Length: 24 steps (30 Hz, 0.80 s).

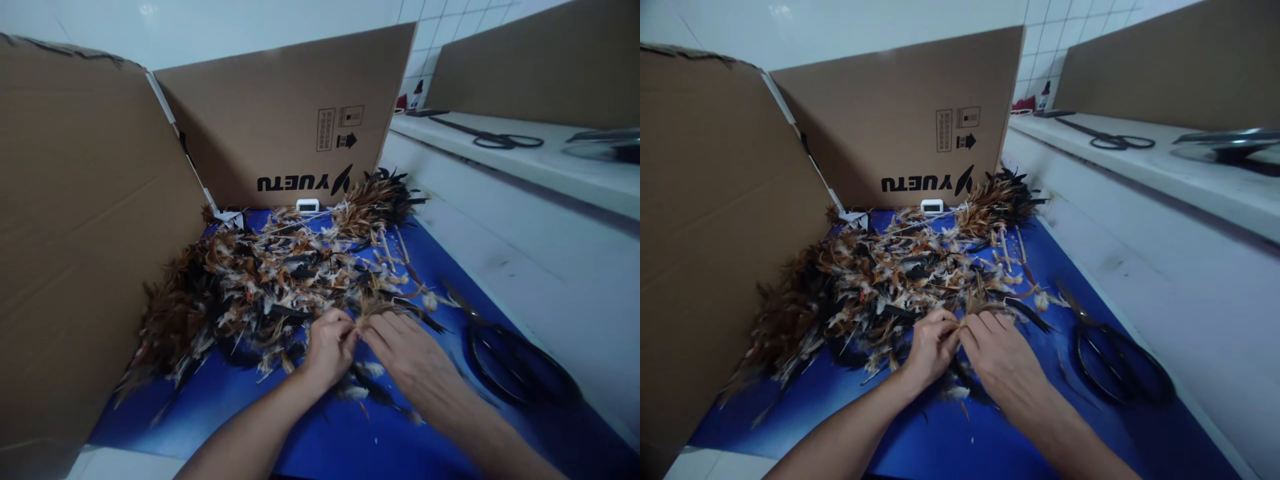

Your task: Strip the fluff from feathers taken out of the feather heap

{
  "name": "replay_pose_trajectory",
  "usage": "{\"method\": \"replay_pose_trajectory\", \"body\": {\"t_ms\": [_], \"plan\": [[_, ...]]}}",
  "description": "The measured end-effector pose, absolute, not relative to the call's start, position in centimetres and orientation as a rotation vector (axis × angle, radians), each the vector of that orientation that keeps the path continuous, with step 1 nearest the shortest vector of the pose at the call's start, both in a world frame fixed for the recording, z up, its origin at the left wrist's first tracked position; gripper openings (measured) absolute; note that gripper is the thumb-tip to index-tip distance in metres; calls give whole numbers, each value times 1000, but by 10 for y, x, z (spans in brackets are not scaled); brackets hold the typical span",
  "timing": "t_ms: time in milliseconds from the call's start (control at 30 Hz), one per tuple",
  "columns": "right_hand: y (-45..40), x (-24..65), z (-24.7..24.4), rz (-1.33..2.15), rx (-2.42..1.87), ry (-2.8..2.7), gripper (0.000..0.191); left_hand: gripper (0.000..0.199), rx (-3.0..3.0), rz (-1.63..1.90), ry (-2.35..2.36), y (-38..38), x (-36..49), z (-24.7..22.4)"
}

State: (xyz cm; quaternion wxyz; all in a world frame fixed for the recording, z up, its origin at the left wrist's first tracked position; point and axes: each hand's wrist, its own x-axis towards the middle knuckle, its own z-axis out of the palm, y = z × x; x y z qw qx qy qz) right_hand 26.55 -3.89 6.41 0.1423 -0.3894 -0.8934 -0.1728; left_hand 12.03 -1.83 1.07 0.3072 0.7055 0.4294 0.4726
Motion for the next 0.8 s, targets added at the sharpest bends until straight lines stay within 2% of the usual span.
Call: {"method": "replay_pose_trajectory", "body": {"t_ms": [100, 167, 300, 467, 600, 700, 800], "plan": [[-28, 260, 81, -511, -1009, -2684, 20, 21, 1998, 1257, 1069, -18, 119, 7], [-14, 260, 88, -369, -965, -2747, 16, 24, 2045, 1291, 1037, -17, 118, 6], [20, 267, 101, 283, -1019, -2836, 17, 19, 2001, 1275, 961, -14, 115, 11], [53, 277, 102, 1222, -1092, -2689, 15, 15, 1757, 1212, 865, -12, 114, 14], [56, 286, 86, 1629, -1078, -2386, 24, 17, 1424, 1107, 701, -10, 114, 14], [45, 292, 69, 1715, -1113, -2026, 29, 19, 1233, 1119, 652, -9, 114, 18], [28, 293, 51, 1489, -1138, -1897, 29, 21, 1144, 1200, 696, -10, 114, 21]]}}
